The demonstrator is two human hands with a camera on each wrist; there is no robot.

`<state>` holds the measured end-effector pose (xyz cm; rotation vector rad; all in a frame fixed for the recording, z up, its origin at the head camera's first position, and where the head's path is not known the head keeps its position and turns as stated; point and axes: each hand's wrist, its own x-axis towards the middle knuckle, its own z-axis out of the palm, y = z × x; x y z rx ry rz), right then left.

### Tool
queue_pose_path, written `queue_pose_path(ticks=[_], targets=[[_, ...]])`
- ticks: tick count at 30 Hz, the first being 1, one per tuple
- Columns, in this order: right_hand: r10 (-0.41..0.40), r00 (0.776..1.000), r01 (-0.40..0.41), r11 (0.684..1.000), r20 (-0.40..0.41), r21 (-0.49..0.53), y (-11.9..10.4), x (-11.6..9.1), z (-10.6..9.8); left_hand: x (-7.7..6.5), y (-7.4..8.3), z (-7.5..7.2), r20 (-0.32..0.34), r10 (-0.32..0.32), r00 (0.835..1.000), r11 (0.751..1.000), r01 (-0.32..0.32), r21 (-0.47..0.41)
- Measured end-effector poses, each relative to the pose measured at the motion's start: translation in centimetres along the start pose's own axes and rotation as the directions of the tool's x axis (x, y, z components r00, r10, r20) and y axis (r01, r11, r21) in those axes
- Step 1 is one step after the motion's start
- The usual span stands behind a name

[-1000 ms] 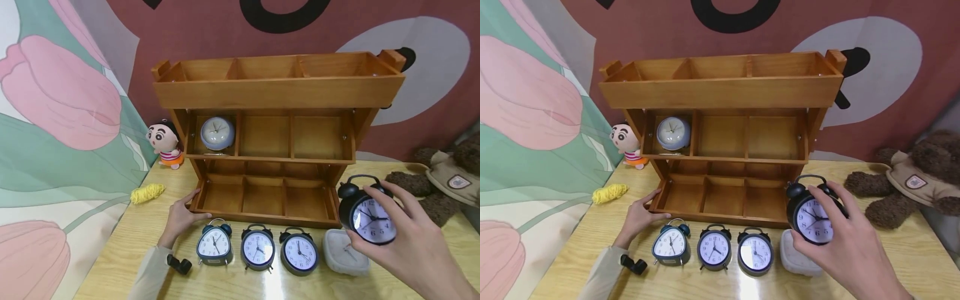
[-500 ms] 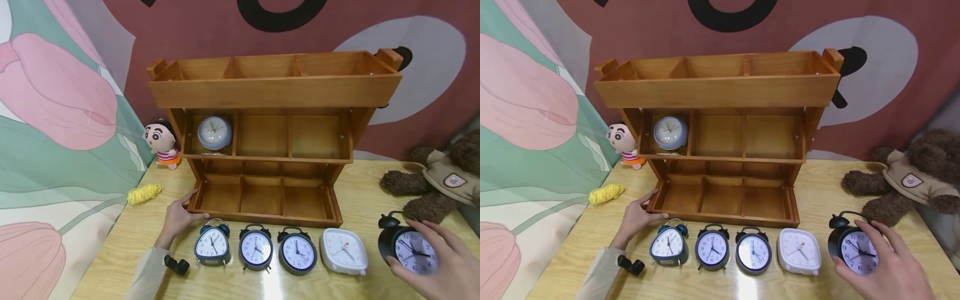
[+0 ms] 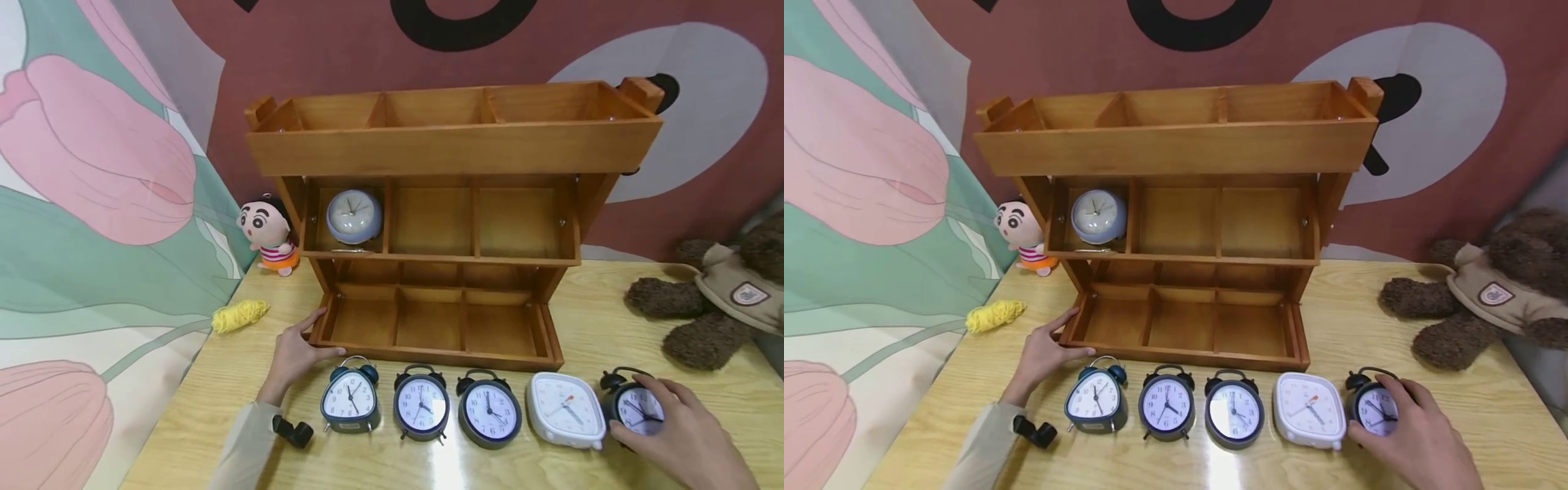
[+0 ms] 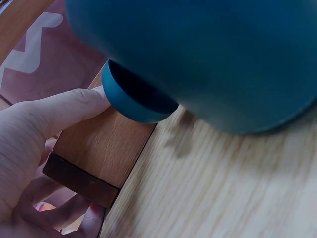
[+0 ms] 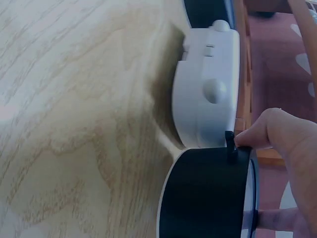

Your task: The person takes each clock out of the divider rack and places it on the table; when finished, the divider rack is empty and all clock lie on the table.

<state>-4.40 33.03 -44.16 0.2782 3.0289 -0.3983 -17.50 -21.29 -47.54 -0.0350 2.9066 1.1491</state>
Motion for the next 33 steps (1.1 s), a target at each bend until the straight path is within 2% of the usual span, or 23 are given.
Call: queue_pose_path(ticks=[6,11,13,18,22,26,30,33], targets=[[0.054,0.995,-0.052,0.998,0.083,-0.031,-0.2,0.7,0.4,-0.2,-0.1,-0.2,-0.027,0.006,1.000,1.000,-0.006,-0.001],[0.023,0.996,-0.019,0.999,0.087,-0.040,0.6,1.2,0.9,-0.2,0.0,0.0,-0.035,0.030,0.999,1.000,-0.030,-0.005],[0.014,0.994,-0.009,0.999,0.112,-0.043,1.0,1.4,1.0,-0.1,0.1,0.0,-0.038,0.040,0.998,0.999,-0.040,-0.009],[0.056,0.979,-0.044,0.997,0.198,-0.062,1.3,1.7,1.1,-0.1,0.3,0.1,-0.045,0.041,0.998,0.999,-0.041,-0.020],[0.060,0.974,-0.046,0.997,0.218,-0.070,1.6,1.9,1.4,-0.2,0.4,0.1,-0.037,0.027,0.999,0.999,-0.028,-0.021],[-0.015,0.982,0.026,0.998,0.188,-0.058,2.3,2.0,1.2,-0.2,0.4,0.0,-0.028,0.024,0.999,1.000,-0.024,-0.019],[-0.076,0.985,0.087,0.994,0.158,-0.060,2.1,2.0,-0.9,-0.1,0.4,0.1,-0.024,0.019,1.000,0.999,-0.019,-0.025],[-0.115,0.991,0.119,0.991,0.076,-0.056,0.9,1.8,-3.1,0.0,0.3,0.1,-0.022,0.014,1.000,1.000,-0.015,-0.025]])
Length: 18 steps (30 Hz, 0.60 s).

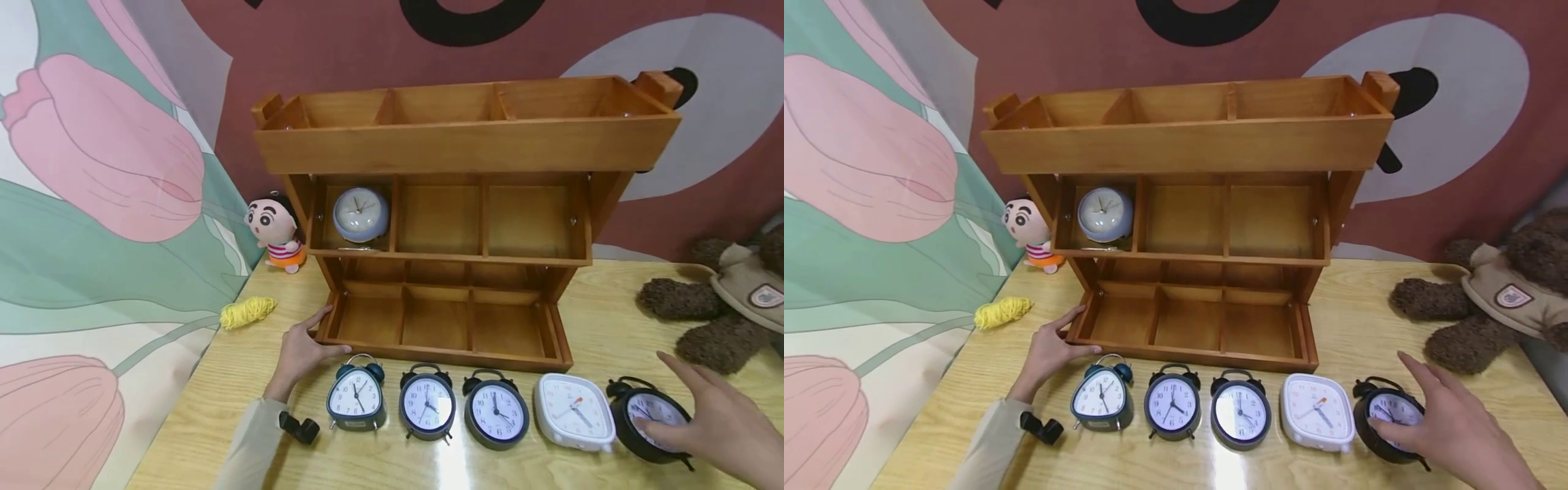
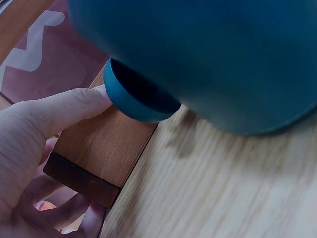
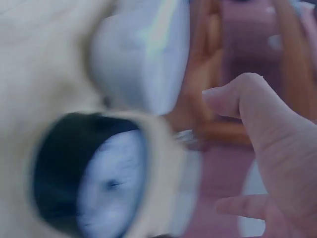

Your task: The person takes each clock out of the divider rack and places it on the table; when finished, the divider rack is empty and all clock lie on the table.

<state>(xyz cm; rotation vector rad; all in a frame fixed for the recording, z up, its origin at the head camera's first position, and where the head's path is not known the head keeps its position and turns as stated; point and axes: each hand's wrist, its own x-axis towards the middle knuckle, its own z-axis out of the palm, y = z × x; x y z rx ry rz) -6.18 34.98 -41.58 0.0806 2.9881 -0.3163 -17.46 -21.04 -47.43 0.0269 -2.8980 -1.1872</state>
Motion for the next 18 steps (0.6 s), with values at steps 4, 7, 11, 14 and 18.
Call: queue_pose_path(ticks=[4,7,11,14,18], targets=[[-0.116,0.963,0.123,0.992,-0.242,0.014,-3.1,-0.4,-2.9,0.0,-0.1,-0.1,0.000,0.000,1.000,1.000,0.000,0.001],[-0.219,0.900,0.254,0.966,-0.376,0.046,-6.0,-0.5,-5.1,0.0,-0.1,-0.1,-0.003,-0.003,1.000,1.000,0.003,-0.004],[-0.317,0.821,0.419,0.899,-0.475,0.125,-10.2,-0.3,-8.0,0.1,0.0,-0.1,0.002,-0.007,1.000,1.000,0.007,-0.009],[-0.418,0.717,0.569,0.813,-0.558,0.123,-13.6,0.5,-9.6,0.0,0.1,0.0,0.007,-0.016,1.000,1.000,0.017,-0.014],[-0.561,0.569,0.723,0.690,-0.601,0.039,-18.1,1.9,-11.0,0.1,0.1,0.0,0.002,-0.017,1.000,1.000,0.017,-0.017]])
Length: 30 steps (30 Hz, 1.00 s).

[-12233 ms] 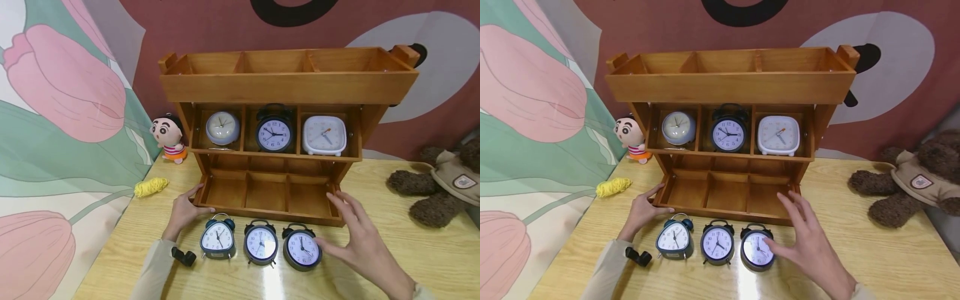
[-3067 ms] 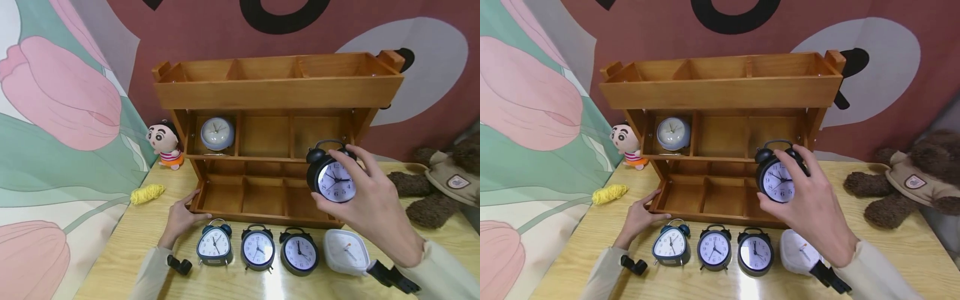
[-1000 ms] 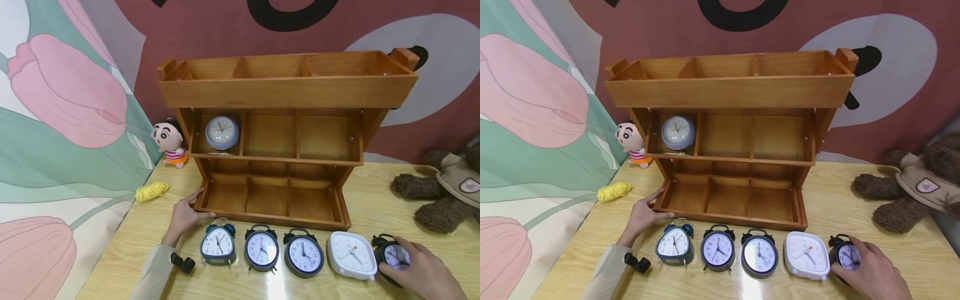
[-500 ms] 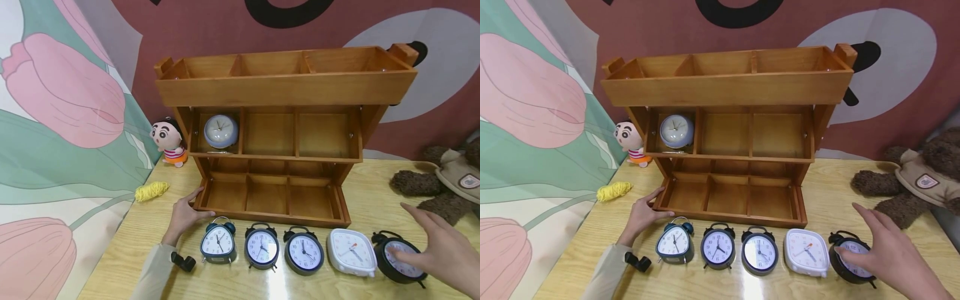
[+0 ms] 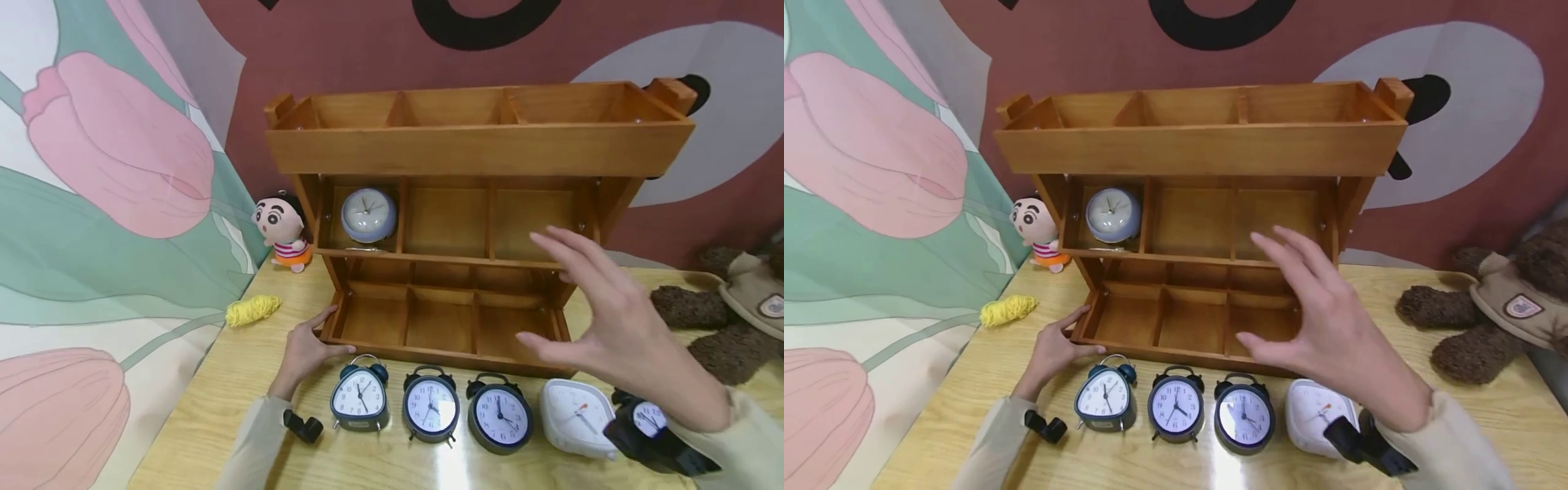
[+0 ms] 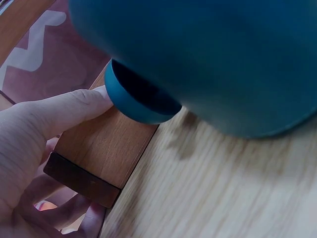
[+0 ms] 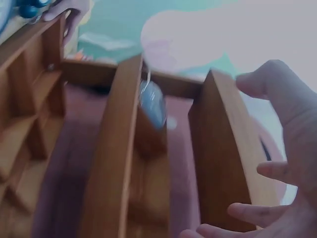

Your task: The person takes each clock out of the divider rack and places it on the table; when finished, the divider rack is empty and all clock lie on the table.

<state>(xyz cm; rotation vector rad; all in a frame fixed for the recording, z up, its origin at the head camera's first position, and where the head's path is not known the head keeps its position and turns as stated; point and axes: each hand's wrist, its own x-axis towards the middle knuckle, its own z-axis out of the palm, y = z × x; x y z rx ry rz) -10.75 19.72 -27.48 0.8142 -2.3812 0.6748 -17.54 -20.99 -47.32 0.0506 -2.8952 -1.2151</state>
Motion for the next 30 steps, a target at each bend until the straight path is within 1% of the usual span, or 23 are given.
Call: queue_pose_path(ticks=[2,5,9,12,15,18,20,22,24,27,29,30], targets=[[-0.043,0.998,0.042,0.999,0.041,0.019,-0.9,1.9,0.9,0.0,0.0,0.0,0.001,0.004,1.000,1.000,-0.004,-0.001],[-0.073,0.988,0.065,0.996,0.133,0.061,-1.7,4.6,2.4,0.1,0.0,-0.1,-0.001,0.016,1.000,1.000,-0.016,0.001],[-0.086,0.969,0.068,0.994,0.231,0.084,-1.9,7.9,4.4,0.2,-0.1,-0.2,-0.002,0.021,1.000,1.000,-0.021,-0.002],[-0.070,0.955,0.046,0.995,0.288,0.090,-2.1,9.9,5.9,0.2,-0.2,-0.1,0.001,0.019,1.000,1.000,-0.019,-0.004],[-0.070,0.940,0.039,0.994,0.333,0.100,-2.3,11.7,7.7,0.2,-0.1,-0.1,0.004,0.018,1.000,1.000,-0.018,0.000],[-0.108,0.930,0.069,0.990,0.352,0.120,-2.5,13.6,9.7,0.1,-0.2,-0.3,-0.006,0.011,1.000,1.000,-0.011,0.010],[-0.113,0.925,0.072,0.989,0.363,0.127,-2.5,14.8,10.9,0.1,-0.2,-0.3,-0.013,0.011,1.000,1.000,-0.011,0.012],[-0.092,0.920,0.051,0.992,0.382,0.117,-2.5,15.8,11.8,0.2,-0.1,-0.2,-0.014,0.015,1.000,1.000,-0.015,0.008],[-0.044,0.908,0.006,0.996,0.417,0.093,-2.5,16.6,12.6,0.2,0.1,0.0,-0.013,0.017,1.000,1.000,-0.017,0.003],[0.033,0.875,-0.057,0.998,0.484,0.035,-2.7,17.6,13.5,0.3,0.1,0.1,-0.013,0.015,1.000,1.000,-0.015,-0.002],[0.073,0.853,-0.083,0.997,0.516,-0.004,-3.1,18.0,14.0,0.2,0.0,0.0,-0.017,0.008,1.000,1.000,-0.008,-0.005],[0.084,0.846,-0.086,0.996,0.526,-0.022,-3.3,18.2,14.1,0.2,0.0,-0.1,-0.020,0.005,1.000,1.000,-0.005,-0.004]])
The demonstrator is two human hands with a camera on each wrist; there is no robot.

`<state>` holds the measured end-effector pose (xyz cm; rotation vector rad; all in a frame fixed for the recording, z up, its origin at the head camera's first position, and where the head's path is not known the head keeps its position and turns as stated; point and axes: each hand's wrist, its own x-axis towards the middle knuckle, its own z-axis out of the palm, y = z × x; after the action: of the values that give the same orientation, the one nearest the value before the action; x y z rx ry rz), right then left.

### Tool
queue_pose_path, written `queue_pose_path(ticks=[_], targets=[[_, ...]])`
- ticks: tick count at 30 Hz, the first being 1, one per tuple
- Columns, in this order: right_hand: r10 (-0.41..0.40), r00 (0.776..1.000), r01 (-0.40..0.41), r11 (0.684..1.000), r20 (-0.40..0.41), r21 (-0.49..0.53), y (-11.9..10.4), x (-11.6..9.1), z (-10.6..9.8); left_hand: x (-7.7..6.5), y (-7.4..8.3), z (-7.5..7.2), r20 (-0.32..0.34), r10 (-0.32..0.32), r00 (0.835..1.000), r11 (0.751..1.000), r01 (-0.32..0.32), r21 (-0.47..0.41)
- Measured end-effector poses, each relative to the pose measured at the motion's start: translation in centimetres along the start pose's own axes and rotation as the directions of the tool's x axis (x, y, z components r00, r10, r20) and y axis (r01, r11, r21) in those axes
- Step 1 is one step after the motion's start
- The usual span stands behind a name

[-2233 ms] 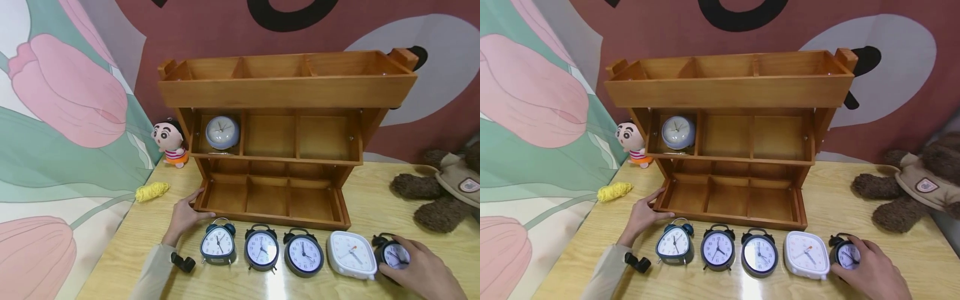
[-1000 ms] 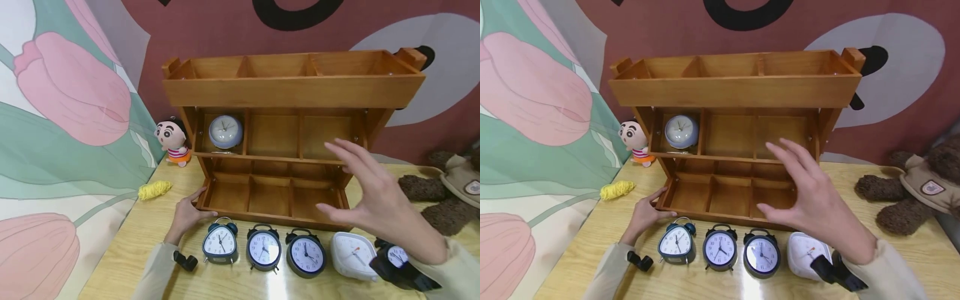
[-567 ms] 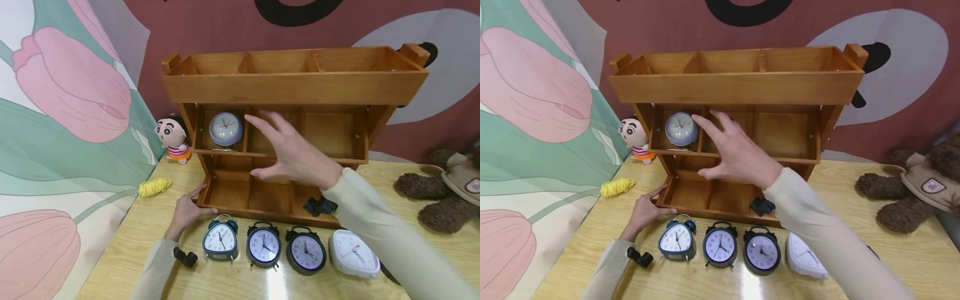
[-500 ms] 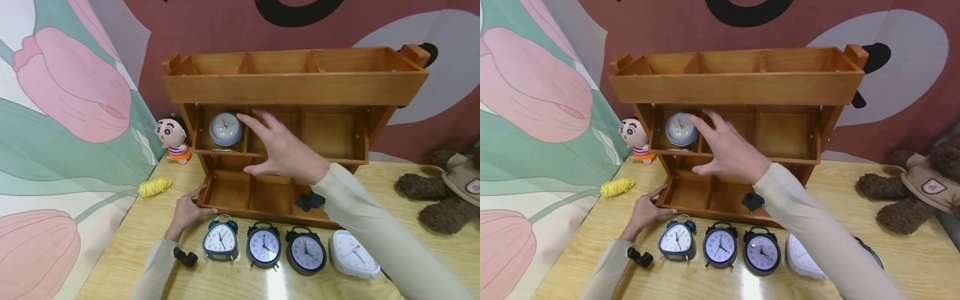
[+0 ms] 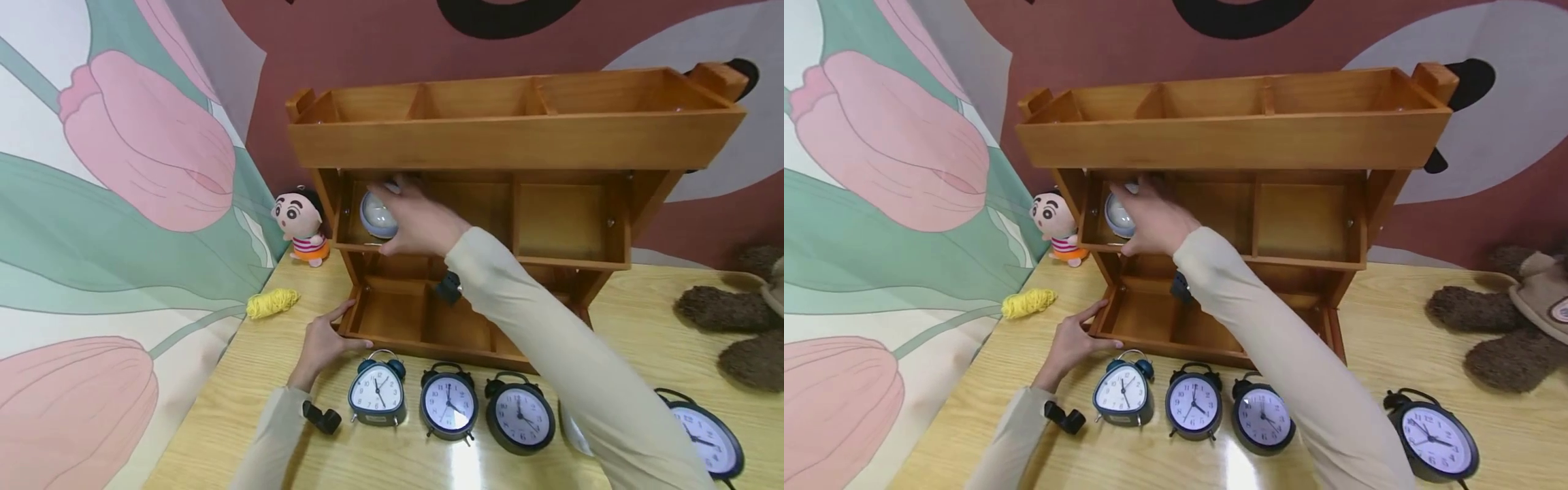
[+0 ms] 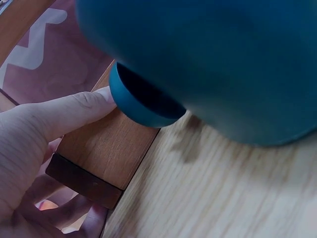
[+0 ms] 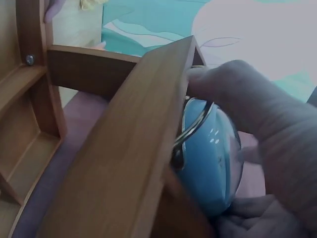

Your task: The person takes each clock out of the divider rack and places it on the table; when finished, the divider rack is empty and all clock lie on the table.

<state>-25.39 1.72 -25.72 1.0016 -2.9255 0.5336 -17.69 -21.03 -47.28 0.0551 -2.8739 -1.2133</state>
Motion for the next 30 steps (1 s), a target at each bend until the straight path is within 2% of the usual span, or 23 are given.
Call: queue_pose_path(ticks=[5,9,13,17,22,30], targets=[[0.023,1.000,-0.022,0.996,0.012,-0.081,-0.9,0.4,-0.2,-0.3,-0.1,-0.4,0.005,-0.005,1.000,1.000,0.005,0.003],[-0.015,1.000,0.013,0.993,-0.019,-0.117,-1.1,0.8,0.0,-0.4,-0.2,-0.8,-0.002,-0.008,1.000,1.000,0.008,0.008],[-0.036,0.998,0.031,0.996,-0.057,-0.087,-1.1,0.9,0.6,-0.6,-0.5,-0.9,-0.008,-0.022,1.000,1.000,0.022,0.007],[-0.021,0.998,0.019,0.999,-0.064,-0.029,-1.1,0.8,1.1,-0.8,-0.8,-0.7,-0.007,-0.033,0.999,0.999,0.033,0.009],[0.000,0.997,0.001,1.000,-0.077,0.010,-1.0,0.6,1.4,-0.9,-0.7,-0.6,-0.021,-0.015,1.000,1.000,0.015,-0.003],[-0.014,0.986,0.022,0.999,-0.167,0.043,-1.5,0.2,1.3,-0.7,-0.4,-0.4,-0.019,0.001,1.000,1.000,-0.001,-0.011]])
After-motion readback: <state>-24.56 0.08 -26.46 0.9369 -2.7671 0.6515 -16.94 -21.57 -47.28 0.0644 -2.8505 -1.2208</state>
